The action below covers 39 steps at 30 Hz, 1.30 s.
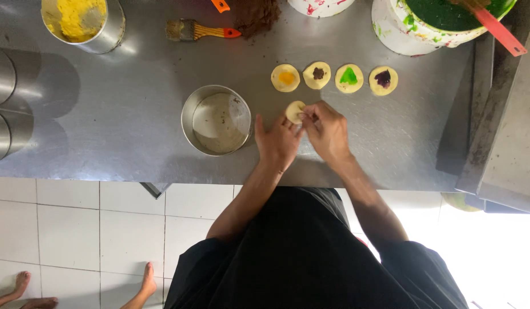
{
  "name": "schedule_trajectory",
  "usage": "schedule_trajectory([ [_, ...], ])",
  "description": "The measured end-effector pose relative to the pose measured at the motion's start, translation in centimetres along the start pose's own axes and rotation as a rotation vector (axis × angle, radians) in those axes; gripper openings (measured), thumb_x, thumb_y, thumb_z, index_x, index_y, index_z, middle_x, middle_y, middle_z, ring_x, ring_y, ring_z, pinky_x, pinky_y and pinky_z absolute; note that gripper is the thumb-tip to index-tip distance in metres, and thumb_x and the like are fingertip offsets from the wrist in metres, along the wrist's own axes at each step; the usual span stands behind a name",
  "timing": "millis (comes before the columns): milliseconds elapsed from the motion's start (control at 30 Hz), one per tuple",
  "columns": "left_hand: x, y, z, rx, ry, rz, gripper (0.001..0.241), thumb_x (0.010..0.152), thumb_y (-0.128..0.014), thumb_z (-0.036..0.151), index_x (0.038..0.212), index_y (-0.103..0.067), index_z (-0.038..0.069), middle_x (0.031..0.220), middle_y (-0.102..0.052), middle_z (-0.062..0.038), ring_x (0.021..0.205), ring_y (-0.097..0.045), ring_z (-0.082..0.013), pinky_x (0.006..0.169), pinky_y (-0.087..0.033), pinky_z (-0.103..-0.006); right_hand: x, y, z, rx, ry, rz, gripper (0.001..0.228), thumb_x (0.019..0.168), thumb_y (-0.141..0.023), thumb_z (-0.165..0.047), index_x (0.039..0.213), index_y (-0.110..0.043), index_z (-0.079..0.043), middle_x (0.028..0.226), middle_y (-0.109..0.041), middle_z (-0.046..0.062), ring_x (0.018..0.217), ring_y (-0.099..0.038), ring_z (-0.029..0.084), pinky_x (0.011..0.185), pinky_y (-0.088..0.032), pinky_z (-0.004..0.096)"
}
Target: Filling small pieces of dough with various colored fillings and rolling them into balls.
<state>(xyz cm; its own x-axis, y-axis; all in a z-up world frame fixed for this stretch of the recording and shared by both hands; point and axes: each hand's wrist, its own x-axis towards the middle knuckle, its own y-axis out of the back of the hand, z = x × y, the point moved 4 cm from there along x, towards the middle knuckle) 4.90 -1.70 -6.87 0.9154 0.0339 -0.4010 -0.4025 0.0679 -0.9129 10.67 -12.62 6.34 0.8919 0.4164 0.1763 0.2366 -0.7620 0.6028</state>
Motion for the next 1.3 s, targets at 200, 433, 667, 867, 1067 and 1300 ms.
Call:
schedule_trajectory([
  [200,-3.1,-10.1,1.3,-0.205,0.014,-0.155,0.113,0.096,-0.017,0.085,0.159,-0.020,-0.009,0.164,-0.028,-0.027,0.156,-0.024,-0.0385,0.128,-0.023,-0.0486,-2.0,-1.7,-3.8,0.005,0.277,0.168,0.015,0.087,-0.083,-0.005,0.098,-0.072,-0.003,0.090,-0.069,0.011,0.076,-0.067,0.023,0.068,-0.054,0.037],
  [433,-3.9,-12.7,4.6,-0.142,-0.070,-0.357,0.118,0.093,-0.024,0.089,0.167,-0.011,-0.002,0.173,-0.015,-0.023,0.162,-0.015,-0.0349,0.132,-0.019,-0.0461,-2.8,-0.5,-7.2,-0.222,0.426,0.101,0.019,0.081,-0.085,-0.021,0.097,-0.079,-0.013,0.108,-0.065,0.011,0.103,-0.056,0.032,0.089,-0.043,0.048],
  [667,-3.4,-13.8,5.1,-0.153,-0.094,-0.494,0.121,0.088,-0.033,0.089,0.166,-0.011,-0.001,0.174,-0.009,-0.021,0.162,-0.009,-0.0321,0.133,-0.013,-0.0435,-3.3,0.1,-8.6,-0.304,0.493,0.032,0.030,0.080,-0.084,-0.021,0.108,-0.077,-0.014,0.114,-0.060,0.008,0.107,-0.056,0.031,0.098,-0.044,0.051],
  [867,-3.2,-14.0,5.6,-0.268,-0.104,-0.508,0.123,0.086,-0.033,0.091,0.165,-0.009,-0.001,0.174,-0.005,-0.022,0.162,-0.004,-0.0314,0.133,-0.008,-0.0429,-3.5,0.1,-7.5,-0.138,0.358,-0.019,0.040,0.077,-0.089,-0.021,0.108,-0.067,-0.009,0.118,-0.065,0.007,0.113,-0.060,0.030,0.099,-0.045,0.048],
  [1067,-3.2,-13.0,4.8,-0.022,-0.164,-0.608,0.122,0.086,-0.036,0.091,0.167,-0.011,0.003,0.175,-0.005,-0.021,0.165,-0.005,-0.0307,0.136,-0.009,-0.0428,-2.3,-0.4,-8.5,-0.123,0.326,0.089,0.089,0.077,-0.093,-0.027,0.145,-0.044,0.000,0.128,-0.063,0.016,0.119,-0.058,0.035,0.103,-0.044,0.049],
  [1300,-3.3,-12.3,4.7,0.019,-0.151,-0.564,0.121,0.086,-0.024,0.093,0.168,-0.014,0.004,0.176,-0.010,-0.021,0.166,-0.009,-0.0308,0.136,-0.011,-0.0433,-2.1,-2.1,-6.8,-0.107,0.293,-0.050,0.097,0.079,-0.090,-0.020,0.158,-0.036,0.000,0.127,-0.068,0.014,0.125,-0.058,0.038,0.112,-0.042,0.050],
])
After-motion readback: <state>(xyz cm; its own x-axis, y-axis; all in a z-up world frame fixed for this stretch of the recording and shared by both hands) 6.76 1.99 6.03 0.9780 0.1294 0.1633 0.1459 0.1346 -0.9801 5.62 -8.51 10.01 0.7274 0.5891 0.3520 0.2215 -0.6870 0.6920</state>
